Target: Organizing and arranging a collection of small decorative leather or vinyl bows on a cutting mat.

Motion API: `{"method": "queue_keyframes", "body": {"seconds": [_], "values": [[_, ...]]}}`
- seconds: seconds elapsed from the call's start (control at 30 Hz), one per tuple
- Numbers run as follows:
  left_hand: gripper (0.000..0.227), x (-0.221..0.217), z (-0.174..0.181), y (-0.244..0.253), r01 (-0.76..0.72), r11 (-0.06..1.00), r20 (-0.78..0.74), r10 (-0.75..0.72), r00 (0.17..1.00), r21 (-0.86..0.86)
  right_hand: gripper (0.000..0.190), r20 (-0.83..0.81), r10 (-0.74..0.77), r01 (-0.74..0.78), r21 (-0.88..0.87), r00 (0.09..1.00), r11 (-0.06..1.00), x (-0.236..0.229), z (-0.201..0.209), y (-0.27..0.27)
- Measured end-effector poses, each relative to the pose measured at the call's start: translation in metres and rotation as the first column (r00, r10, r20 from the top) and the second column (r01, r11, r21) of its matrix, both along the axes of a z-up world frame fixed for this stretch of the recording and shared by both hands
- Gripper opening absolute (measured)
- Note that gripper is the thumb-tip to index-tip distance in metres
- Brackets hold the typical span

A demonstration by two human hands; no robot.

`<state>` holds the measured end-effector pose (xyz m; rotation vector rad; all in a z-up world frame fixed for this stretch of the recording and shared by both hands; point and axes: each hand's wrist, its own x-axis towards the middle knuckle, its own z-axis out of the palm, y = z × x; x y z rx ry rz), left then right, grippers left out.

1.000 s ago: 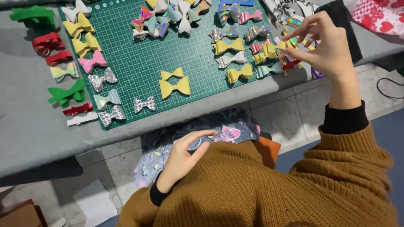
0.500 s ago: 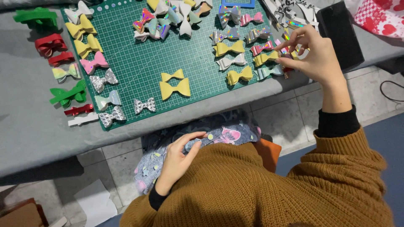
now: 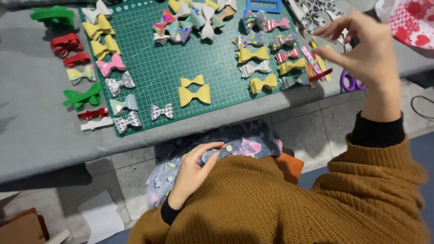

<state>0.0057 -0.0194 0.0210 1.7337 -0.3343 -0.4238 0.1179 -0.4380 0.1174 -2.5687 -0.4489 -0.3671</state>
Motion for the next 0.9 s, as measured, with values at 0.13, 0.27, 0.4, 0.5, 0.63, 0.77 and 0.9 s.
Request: {"method": "queue_keyframes", "body": {"seconds": [0.13,0.27,0.4,0.5,0.63,0.77,0.9], "values": [[0.027,-0.001,0.005,0.002,-0.023,1.0,0.017,0.023,1.0,-0.015,0.024,0.127,0.095,-0.069,-0.19,0.987,0.979,0.031,0.036,0.044],[0.026,-0.002,0.004,0.004,-0.029,0.999,0.069,0.032,0.997,-0.045,0.02,0.166,0.393,-0.301,-0.404,0.904,0.864,0.079,0.028,0.098],[0.025,-0.001,0.008,0.009,-0.053,0.997,0.046,0.056,0.997,-0.061,0.022,0.2,0.606,-0.392,-0.602,0.77,0.696,0.129,-0.007,0.144],[0.025,-0.002,0.002,0.015,-0.077,0.993,0.066,0.082,0.994,-0.087,0.017,0.2,0.658,-0.368,-0.694,0.726,0.618,0.151,-0.037,0.159],[0.025,-0.001,0.001,0.018,-0.086,0.992,0.067,0.093,0.993,-0.092,0.021,0.213,0.703,-0.221,-0.854,0.679,0.471,0.151,-0.036,0.173],[0.025,0.002,0.002,0.02,-0.088,0.992,0.069,0.094,0.993,-0.09,0.013,0.168,0.692,-0.283,-0.826,0.702,0.487,0.16,-0.038,0.16],[0.026,0.008,0.003,0.02,-0.08,0.989,0.094,0.092,0.991,-0.121,0.021,0.138,0.611,-0.494,-0.465,0.779,0.734,0.136,0.007,0.15]]}}
